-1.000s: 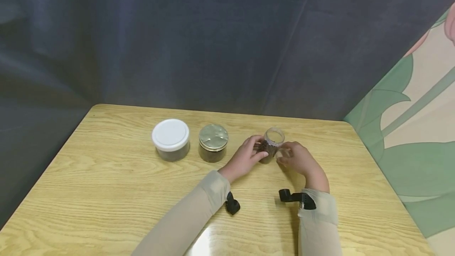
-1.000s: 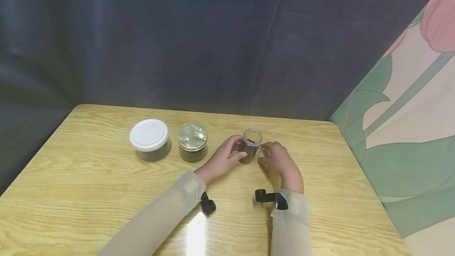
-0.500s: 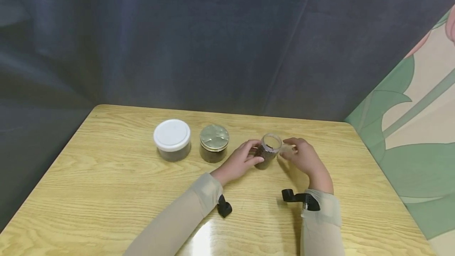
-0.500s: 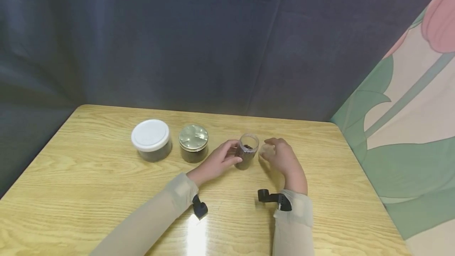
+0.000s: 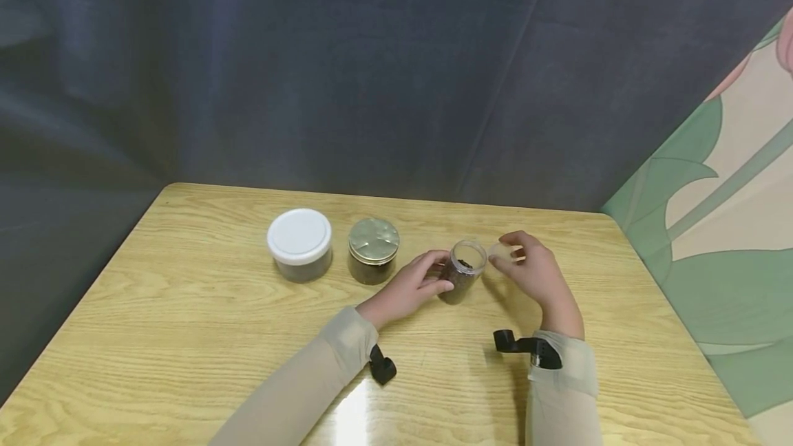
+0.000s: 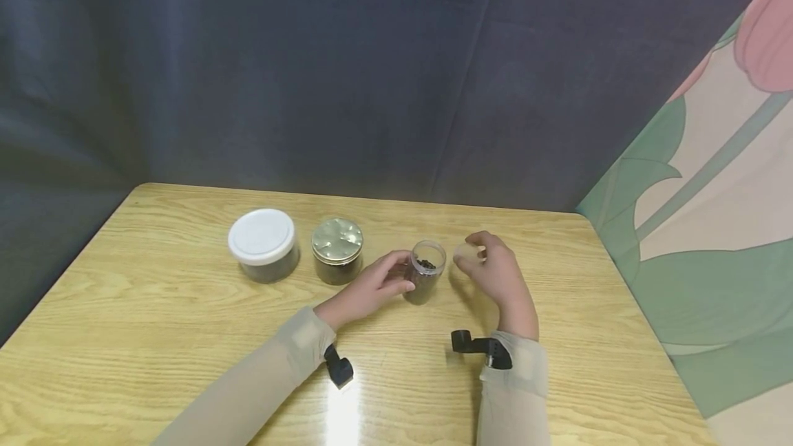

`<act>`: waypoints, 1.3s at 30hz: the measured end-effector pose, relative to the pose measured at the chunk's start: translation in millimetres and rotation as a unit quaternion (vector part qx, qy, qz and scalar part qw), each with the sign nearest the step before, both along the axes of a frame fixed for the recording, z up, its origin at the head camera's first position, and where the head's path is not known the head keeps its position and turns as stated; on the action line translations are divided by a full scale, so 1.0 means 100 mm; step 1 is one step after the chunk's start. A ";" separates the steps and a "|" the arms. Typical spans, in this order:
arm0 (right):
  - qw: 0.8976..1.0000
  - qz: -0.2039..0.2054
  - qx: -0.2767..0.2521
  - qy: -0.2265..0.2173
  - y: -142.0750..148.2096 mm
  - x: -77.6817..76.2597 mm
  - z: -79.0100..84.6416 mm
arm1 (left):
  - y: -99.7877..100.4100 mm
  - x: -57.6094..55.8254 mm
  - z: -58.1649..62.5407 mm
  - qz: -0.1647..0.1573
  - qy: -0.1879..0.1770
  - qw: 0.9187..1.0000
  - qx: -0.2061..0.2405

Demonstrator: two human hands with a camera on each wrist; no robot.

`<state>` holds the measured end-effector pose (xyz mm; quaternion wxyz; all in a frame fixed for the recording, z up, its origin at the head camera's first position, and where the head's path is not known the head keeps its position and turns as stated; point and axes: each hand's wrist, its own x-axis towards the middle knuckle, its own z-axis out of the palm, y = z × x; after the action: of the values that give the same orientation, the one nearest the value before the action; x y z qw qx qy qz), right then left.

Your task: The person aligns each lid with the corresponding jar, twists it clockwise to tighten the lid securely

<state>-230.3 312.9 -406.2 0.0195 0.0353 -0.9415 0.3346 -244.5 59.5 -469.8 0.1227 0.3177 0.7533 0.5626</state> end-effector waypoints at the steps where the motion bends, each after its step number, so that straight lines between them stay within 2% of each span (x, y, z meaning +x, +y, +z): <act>1: 1.000 0.000 -0.001 0.000 0.00 0.00 0.00 | -0.01 0.00 0.00 -0.002 -0.001 1.000 0.002; 9: 1.000 -0.001 -0.012 0.000 0.00 -0.01 -0.02 | -0.08 0.02 -0.02 -0.014 -0.016 1.000 0.015; 16: 1.000 0.009 -0.009 0.015 0.00 0.00 -0.01 | -0.15 0.04 -0.06 -0.021 -0.010 1.000 0.021; 26: 0.999 0.007 -0.037 0.021 -0.03 0.02 0.00 | -0.23 0.02 -0.15 -0.046 -0.015 0.997 0.063; 33: 0.998 0.000 -0.056 0.023 -0.06 0.03 0.03 | -0.27 0.02 -0.15 -0.059 -0.013 0.995 0.075; 39: 0.997 0.016 -0.073 0.029 -0.08 0.01 0.02 | -0.29 0.02 -0.13 -0.060 -0.025 0.995 0.073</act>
<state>-229.3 304.6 -403.8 0.0438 0.0585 -0.9131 0.4011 -242.2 30.8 -482.6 0.1514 0.3567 0.6864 0.6153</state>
